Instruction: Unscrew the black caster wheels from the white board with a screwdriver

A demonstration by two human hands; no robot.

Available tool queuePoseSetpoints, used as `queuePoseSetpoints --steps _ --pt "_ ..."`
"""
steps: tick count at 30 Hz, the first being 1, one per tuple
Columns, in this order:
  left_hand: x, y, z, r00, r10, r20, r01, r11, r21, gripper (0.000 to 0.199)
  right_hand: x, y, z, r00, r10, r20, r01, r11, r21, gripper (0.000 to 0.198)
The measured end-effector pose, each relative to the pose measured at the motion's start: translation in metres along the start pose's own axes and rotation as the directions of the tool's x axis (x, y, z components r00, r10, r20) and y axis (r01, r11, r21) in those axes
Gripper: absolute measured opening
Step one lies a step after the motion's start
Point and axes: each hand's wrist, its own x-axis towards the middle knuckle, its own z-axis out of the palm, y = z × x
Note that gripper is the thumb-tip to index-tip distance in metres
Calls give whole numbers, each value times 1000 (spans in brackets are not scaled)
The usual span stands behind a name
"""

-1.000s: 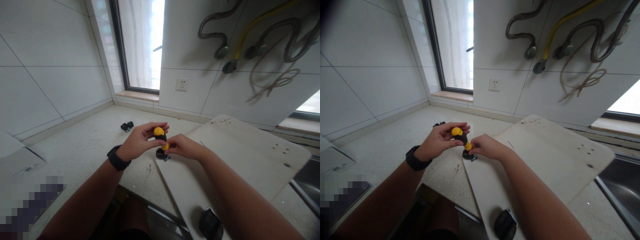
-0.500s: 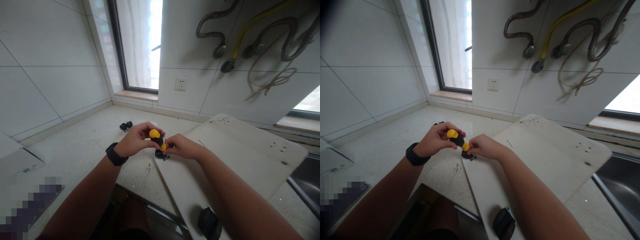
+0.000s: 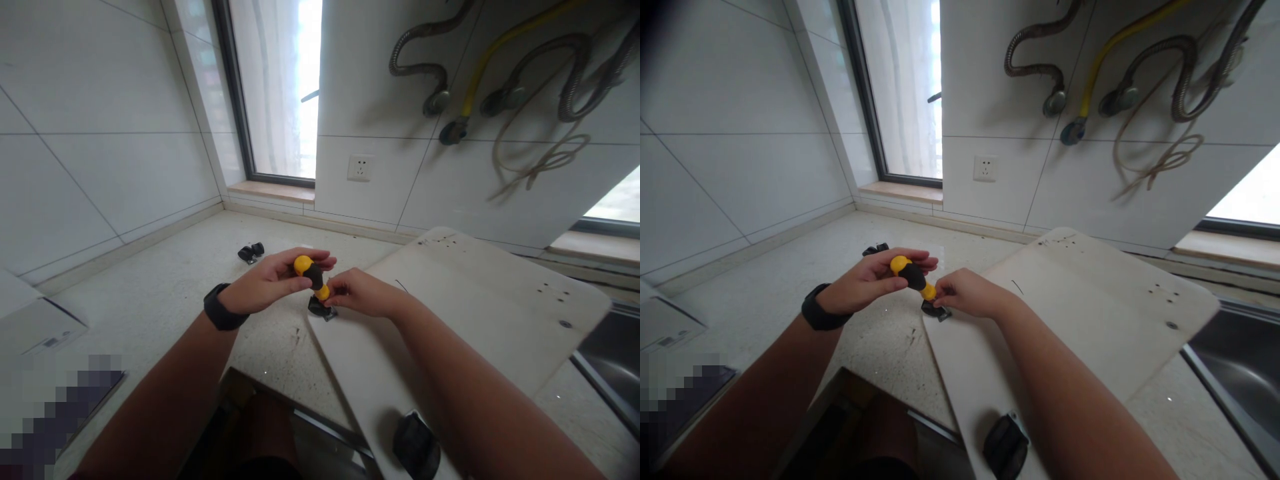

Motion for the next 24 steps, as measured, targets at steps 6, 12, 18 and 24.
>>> queuePoseSetpoints --steps 6,12,18,24 --pt "6 -9 14 939 33 -342 8 993 117 40 0 0 0 1000 5 18 -5 1000 25 21" --pt "5 -8 20 921 113 -374 13 948 319 35 0 -1 -1 999 -11 34 10 999 32 20" --pt "-4 1 -5 999 20 37 -22 998 60 48 0 0 -1 1000 -3 29 3 1000 19 20" --pt "1 1 2 996 32 -84 -22 993 114 31 -1 -1 1 999 4 35 -5 1000 30 31"
